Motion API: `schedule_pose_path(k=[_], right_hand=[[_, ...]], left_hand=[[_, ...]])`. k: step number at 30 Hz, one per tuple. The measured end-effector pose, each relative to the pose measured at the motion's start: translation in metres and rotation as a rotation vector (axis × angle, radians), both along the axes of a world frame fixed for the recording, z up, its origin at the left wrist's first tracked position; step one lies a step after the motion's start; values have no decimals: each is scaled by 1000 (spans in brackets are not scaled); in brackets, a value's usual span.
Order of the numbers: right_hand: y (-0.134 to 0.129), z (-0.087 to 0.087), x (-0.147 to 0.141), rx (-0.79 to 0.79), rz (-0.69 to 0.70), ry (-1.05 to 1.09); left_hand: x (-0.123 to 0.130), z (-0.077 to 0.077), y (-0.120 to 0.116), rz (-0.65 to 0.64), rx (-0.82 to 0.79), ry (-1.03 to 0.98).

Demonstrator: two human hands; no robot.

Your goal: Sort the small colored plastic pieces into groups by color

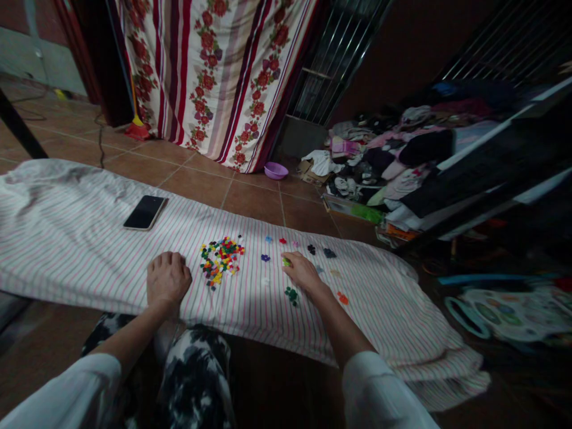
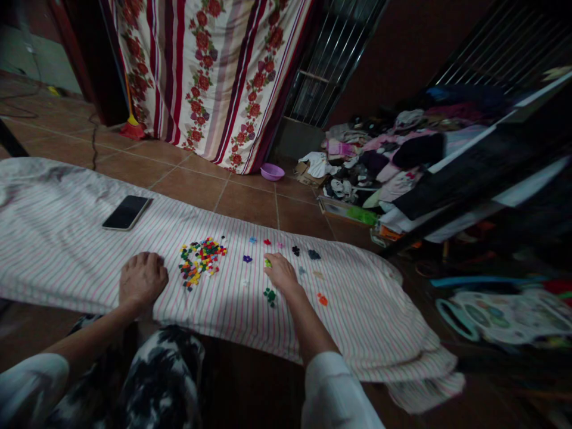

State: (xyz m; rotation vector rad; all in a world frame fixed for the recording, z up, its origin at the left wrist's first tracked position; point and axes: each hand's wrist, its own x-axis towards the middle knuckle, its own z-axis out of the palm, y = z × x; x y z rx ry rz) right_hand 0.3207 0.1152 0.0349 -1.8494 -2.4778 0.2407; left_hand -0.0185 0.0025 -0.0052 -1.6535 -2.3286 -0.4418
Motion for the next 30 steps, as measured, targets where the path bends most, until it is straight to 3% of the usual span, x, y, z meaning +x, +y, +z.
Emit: schedule_pose_path(k=[15, 25, 30], right_hand=[[13, -17, 0, 41, -34, 27], [10, -5, 1, 117, -28, -9], [13, 9, -36, 199, 23, 165]], left_hand=[[-1, -3, 2, -12, 26, -13], [-1, -4, 2, -13, 35, -18], [-1, -2, 2, -22, 47, -46]])
